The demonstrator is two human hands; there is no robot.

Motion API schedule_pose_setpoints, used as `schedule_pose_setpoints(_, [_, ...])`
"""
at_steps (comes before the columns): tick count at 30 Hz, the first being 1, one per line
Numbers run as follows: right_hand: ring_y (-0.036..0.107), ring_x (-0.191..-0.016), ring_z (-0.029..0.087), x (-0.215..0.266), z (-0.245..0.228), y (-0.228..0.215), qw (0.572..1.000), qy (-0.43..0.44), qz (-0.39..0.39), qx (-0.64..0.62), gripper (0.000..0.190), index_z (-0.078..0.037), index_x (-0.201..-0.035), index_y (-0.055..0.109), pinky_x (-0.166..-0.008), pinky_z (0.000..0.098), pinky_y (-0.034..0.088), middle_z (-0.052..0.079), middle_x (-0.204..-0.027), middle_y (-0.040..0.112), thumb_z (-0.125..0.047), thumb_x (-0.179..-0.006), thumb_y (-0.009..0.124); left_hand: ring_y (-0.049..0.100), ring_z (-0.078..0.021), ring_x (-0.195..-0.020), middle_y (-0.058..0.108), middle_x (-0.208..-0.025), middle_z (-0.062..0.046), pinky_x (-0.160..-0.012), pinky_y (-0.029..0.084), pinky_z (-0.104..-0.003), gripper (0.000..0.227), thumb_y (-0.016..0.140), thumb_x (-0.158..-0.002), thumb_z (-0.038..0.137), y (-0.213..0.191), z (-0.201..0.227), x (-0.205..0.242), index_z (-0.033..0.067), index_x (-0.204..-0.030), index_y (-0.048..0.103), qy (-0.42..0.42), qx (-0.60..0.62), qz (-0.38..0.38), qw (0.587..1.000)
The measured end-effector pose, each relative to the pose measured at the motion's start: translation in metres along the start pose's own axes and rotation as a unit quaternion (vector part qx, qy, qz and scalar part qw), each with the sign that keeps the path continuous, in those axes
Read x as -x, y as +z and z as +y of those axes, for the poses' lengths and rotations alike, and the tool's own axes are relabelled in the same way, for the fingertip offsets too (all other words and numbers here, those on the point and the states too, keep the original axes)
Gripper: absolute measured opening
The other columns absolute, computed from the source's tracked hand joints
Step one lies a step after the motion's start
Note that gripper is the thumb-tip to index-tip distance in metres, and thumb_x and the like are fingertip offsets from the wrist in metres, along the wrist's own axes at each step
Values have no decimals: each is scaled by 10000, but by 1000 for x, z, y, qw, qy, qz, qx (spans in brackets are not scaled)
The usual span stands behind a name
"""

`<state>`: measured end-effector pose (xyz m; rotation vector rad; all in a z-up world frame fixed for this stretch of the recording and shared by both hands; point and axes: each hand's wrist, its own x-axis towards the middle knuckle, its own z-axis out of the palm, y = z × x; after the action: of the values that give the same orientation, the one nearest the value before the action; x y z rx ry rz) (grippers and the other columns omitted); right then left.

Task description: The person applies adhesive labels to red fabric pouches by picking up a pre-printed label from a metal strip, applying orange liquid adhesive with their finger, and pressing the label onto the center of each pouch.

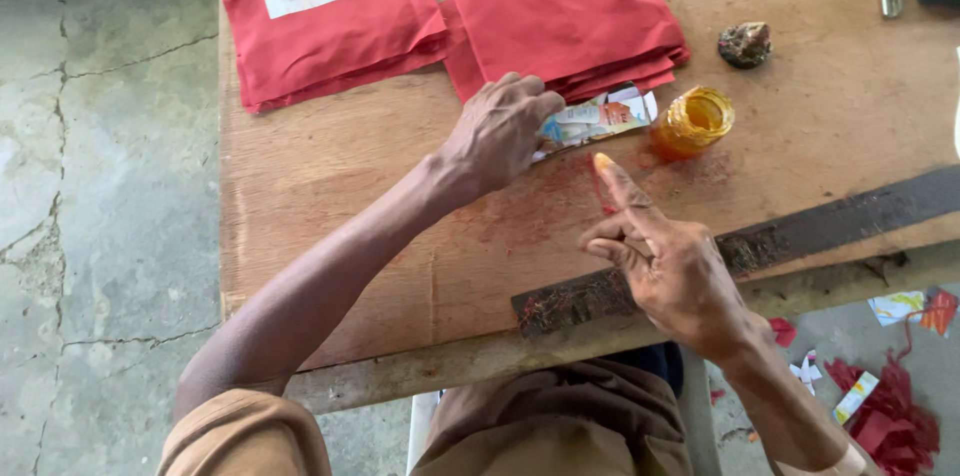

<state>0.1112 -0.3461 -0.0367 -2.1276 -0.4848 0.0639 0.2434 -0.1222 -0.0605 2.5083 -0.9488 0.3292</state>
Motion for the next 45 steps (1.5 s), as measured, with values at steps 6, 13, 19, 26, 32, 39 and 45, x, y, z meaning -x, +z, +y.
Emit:
schedule_pose_setpoints(6, [614,-1300,288,16,14,-42,985,-57,55,151,651,-76,-1491,496,-1011,412,552,166,-1423,634,-108,-874,701,698,-356,-807,705,-845,-202,-747,518,-460,358,734,-726,-74,3,-3,-6,-27,-1078,688,-47,124,45,990])
schedule_pose_setpoints(13, [377,-1330,322,-3,20,-99,918,10,71,391,682,-133,-1332,718,-1201,457,344,157,-1673,352,-398,-717,845,760,-348,-817,734,-848,-223,-745,579,-421,325,706,-828,-57,-3,-4,-7,-4,-1148,698,-53,159,52,985])
schedule_pose_setpoints(19, [294,-1368,329,-28,28,-110,943,34,23,331,752,-179,-1300,697,-1292,460,243,19,-1653,360,-476,-629,860,757,-364,-880,735,-943,-242,-765,596,-410,448,675,-829,-99,-7,-4,-1,-28,-1264,596,-34,173,78,981])
schedule_pose_setpoints(26, [209,-1434,344,-70,38,-103,896,59,-78,433,640,-146,-1216,762,-1228,521,143,70,-1626,282,-426,-656,895,772,-364,-907,767,-924,-221,-778,587,-427,404,675,-906,-78,-12,2,-1,7,-1232,452,-79,197,59,976])
schedule_pose_setpoints(32, [314,-1427,334,-52,37,-103,901,18,-27,432,608,-162,-1201,755,-1219,461,308,56,-1615,386,-301,-630,910,728,-350,-921,727,-1003,-198,-811,554,-438,248,614,-910,-112,-29,22,18,-8,-1135,607,-47,149,107,982])
schedule_pose_setpoints(39, [363,-1384,357,-25,38,-99,920,-39,61,386,663,-141,-1331,702,-1186,467,395,137,-1583,415,-193,-703,907,612,-320,-1074,697,-1146,-152,-953,506,-412,233,695,-940,-14,-51,57,48,-14,-1172,715,-23,105,102,989])
schedule_pose_setpoints(45, [400,-1335,346,-17,38,-92,931,-4,70,358,628,-146,-1379,670,-1155,469,429,147,-1622,372,-163,-786,874,540,-251,-1183,746,-1183,-29,-1156,318,-481,204,773,-962,58,-59,68,50,73,-1165,765,20,-83,203,975])
